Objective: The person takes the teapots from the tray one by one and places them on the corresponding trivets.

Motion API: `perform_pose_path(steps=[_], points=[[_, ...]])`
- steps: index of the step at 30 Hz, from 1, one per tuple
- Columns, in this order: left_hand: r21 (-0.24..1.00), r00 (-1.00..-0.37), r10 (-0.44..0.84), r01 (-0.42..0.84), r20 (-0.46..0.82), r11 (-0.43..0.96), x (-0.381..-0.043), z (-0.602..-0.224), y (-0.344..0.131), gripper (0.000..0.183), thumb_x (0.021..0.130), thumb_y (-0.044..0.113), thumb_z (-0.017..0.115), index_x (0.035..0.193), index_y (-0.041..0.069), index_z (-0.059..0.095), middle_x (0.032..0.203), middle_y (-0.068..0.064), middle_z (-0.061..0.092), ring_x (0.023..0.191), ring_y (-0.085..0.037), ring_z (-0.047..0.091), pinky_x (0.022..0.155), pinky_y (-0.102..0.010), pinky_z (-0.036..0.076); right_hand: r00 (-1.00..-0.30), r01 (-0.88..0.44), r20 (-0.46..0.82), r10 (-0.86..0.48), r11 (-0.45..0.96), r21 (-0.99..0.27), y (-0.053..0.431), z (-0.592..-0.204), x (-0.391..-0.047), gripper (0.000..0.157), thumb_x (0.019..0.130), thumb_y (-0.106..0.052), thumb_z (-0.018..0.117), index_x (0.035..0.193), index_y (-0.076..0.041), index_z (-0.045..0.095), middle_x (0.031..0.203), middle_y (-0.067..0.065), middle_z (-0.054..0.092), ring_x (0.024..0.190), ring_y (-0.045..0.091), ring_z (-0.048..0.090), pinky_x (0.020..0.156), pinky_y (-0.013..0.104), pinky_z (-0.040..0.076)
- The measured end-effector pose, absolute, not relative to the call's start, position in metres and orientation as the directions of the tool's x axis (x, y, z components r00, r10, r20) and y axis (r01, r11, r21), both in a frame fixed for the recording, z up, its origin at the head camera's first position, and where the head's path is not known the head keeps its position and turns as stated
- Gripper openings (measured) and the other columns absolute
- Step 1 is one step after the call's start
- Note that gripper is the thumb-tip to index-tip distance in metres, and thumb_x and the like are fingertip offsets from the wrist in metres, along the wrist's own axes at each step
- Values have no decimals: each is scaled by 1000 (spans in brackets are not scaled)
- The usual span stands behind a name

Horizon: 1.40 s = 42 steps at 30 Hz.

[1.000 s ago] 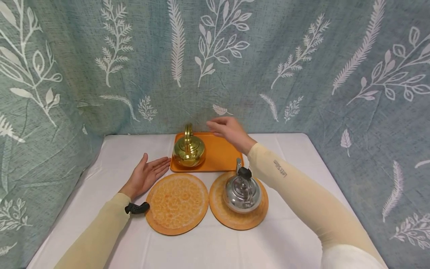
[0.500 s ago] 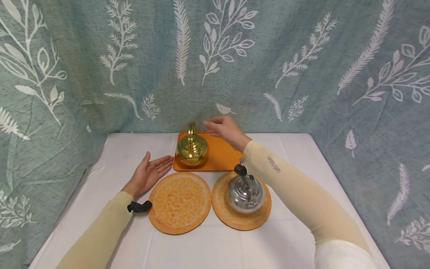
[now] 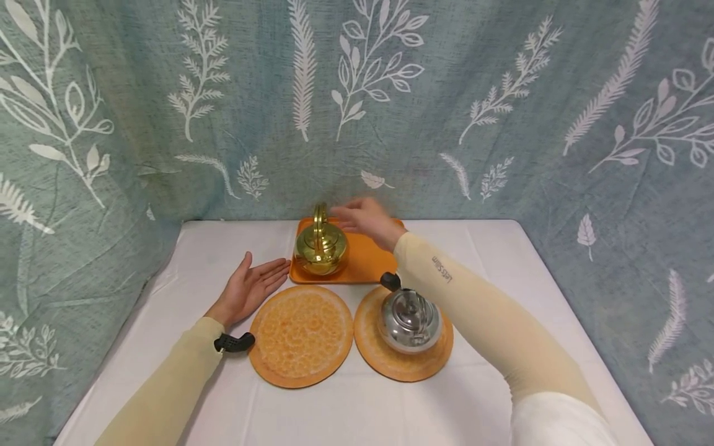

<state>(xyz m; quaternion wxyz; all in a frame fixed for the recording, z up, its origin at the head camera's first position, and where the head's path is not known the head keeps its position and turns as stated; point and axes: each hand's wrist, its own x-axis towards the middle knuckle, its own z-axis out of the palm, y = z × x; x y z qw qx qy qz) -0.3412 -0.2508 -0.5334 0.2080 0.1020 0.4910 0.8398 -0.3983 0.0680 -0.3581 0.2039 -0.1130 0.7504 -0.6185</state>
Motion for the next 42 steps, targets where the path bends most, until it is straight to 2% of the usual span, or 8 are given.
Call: perform_pose_path(steps=[7, 11, 19, 24, 35, 42], points=[[865, -899, 437, -248, -37, -437, -340, -532, -252, 100, 112, 70, 25, 169, -10, 3, 177, -29, 2, 165, -39, 6, 134, -45, 16, -867, 120, -195, -459, 188, -975, 50, -369, -404, 48, 114, -15, 61, 152, 12, 54, 153, 28, 57, 139, 44, 58, 120, 52, 46], [870, -896, 443, -249, -39, -427, -341, -531, -249, 99, 113, 69, 24, 169, -10, 3, 177, -29, 3, 165, -39, 6, 134, -44, 16, -868, 149, -214, -448, 176, -973, 43, -373, -404, 45, 114, -12, 61, 150, 13, 55, 150, 28, 59, 136, 42, 61, 120, 51, 47], [867, -898, 438, -250, -40, -432, -341, -530, -251, 100, 112, 70, 24, 169, -11, 3, 177, -30, 4, 165, -39, 7, 134, -45, 14, -874, 168, -226, -430, 170, -971, 32, -374, -408, 52, 114, -15, 60, 157, 12, 46, 155, 26, 54, 139, 39, 59, 116, 45, 51], [855, -902, 428, -262, -52, -448, -339, -531, -249, 102, 112, 71, 28, 169, -11, 5, 177, -30, 5, 165, -39, 8, 134, -45, 15, -886, 185, -236, -399, 162, -969, 29, -377, -408, 52, 114, -10, 60, 158, 12, 44, 154, 27, 54, 139, 40, 58, 115, 45, 53], [853, -897, 439, -259, -40, -452, -339, -530, -250, 99, 113, 69, 26, 169, -10, 6, 177, -29, 7, 165, -38, 11, 133, -44, 18, -905, 175, -204, -373, 111, -978, 27, -381, -408, 46, 112, -1, 59, 154, 14, 48, 141, 31, 64, 129, 43, 65, 111, 49, 56], [853, -896, 442, -265, -46, -449, -339, -532, -252, 101, 112, 70, 24, 169, -10, 5, 177, -29, 6, 165, -39, 10, 133, -45, 17, -898, 175, -203, -390, 107, -979, 26, -382, -407, 42, 112, 0, 57, 152, 13, 51, 129, 28, 72, 121, 39, 71, 110, 49, 56]])
